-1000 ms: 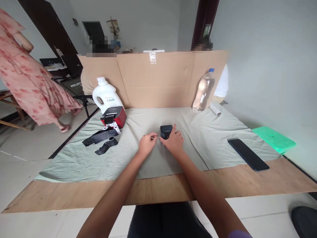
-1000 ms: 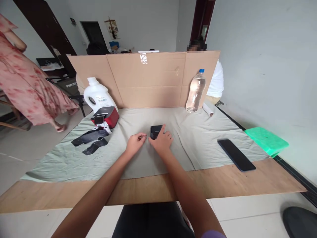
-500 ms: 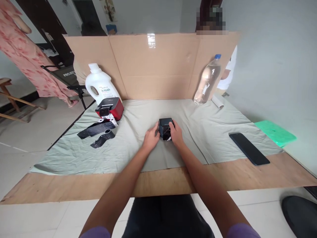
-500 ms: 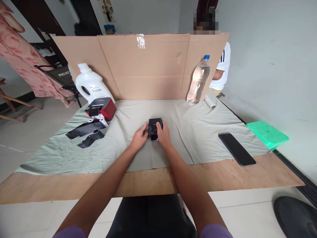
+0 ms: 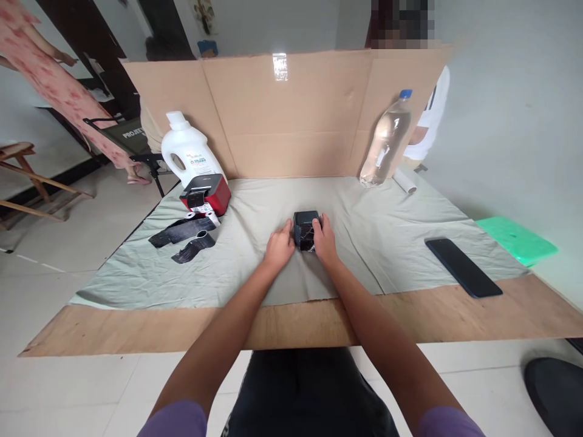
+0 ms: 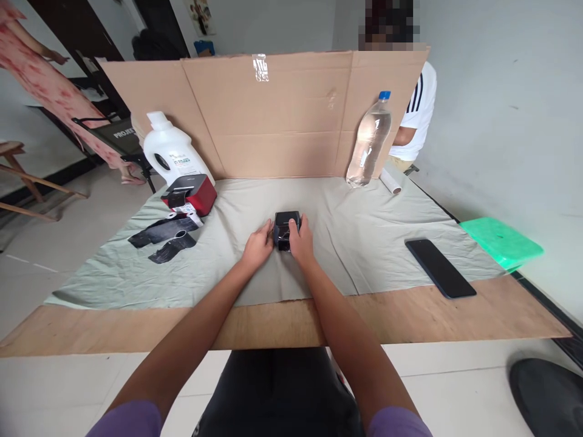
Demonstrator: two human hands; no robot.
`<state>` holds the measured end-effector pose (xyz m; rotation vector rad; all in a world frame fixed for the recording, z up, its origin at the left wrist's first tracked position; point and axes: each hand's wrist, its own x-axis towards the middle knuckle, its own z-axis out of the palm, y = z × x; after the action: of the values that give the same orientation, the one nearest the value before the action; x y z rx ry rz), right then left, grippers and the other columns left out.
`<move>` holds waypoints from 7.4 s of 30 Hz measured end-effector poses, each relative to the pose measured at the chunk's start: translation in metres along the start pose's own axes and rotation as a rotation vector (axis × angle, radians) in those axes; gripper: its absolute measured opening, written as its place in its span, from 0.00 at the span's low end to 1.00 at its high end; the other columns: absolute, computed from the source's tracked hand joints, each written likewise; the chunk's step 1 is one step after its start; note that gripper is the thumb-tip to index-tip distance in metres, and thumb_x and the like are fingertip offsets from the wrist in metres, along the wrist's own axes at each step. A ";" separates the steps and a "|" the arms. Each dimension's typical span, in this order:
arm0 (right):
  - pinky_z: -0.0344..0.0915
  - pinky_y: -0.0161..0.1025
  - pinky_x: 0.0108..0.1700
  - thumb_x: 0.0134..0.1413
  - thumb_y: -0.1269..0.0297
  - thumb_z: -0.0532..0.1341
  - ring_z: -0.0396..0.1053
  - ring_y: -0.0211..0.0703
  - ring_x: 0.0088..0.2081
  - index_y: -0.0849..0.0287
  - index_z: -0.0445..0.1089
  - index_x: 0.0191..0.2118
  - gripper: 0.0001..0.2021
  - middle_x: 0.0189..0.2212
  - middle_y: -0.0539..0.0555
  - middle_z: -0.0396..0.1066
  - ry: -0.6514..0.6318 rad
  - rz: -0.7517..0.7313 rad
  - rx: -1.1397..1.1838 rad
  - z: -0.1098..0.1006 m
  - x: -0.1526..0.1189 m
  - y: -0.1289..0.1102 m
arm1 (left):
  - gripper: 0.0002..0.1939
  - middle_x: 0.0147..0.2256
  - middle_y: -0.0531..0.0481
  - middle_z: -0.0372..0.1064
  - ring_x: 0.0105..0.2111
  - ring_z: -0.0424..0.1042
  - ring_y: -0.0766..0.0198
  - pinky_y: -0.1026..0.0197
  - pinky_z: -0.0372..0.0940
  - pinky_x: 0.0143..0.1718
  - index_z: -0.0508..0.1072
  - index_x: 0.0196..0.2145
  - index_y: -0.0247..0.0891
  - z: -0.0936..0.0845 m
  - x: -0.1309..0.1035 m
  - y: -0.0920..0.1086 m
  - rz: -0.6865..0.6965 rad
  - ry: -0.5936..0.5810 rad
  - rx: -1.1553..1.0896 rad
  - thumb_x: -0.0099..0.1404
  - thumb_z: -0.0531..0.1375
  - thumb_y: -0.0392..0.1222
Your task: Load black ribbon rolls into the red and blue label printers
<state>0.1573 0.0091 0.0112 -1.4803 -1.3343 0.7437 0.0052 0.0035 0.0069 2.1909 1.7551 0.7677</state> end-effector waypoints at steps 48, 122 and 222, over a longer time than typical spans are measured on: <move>0.60 0.47 0.64 0.67 0.49 0.47 0.63 0.52 0.64 0.63 0.59 0.66 0.31 0.63 0.65 0.66 0.048 0.005 0.034 0.003 0.002 0.005 | 0.22 0.39 0.52 0.78 0.45 0.74 0.59 0.55 0.65 0.56 0.84 0.46 0.44 0.008 0.023 -0.032 -0.227 -0.003 -0.589 0.60 0.55 0.30; 0.61 0.51 0.60 0.65 0.48 0.50 0.68 0.54 0.57 0.59 0.66 0.56 0.24 0.55 0.64 0.72 0.151 0.016 0.224 0.001 0.011 0.015 | 0.16 0.22 0.52 0.68 0.24 0.65 0.63 0.62 0.56 0.27 0.70 0.25 0.39 -0.120 -0.058 -0.101 -0.502 0.371 -0.383 0.55 0.64 0.55; 0.65 0.49 0.50 0.53 0.66 0.66 0.66 0.54 0.46 0.57 0.73 0.41 0.09 0.44 0.60 0.66 -0.207 -0.253 -0.545 -0.010 0.087 -0.016 | 0.26 0.24 0.56 0.73 0.27 0.72 0.62 0.62 0.61 0.32 0.71 0.63 0.49 -0.005 -0.020 0.043 -0.160 -0.050 -0.143 0.68 0.60 0.44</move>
<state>0.1784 0.0893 0.0433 -1.6312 -1.9503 0.3882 0.0353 -0.0271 0.0271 1.9353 1.7669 0.7680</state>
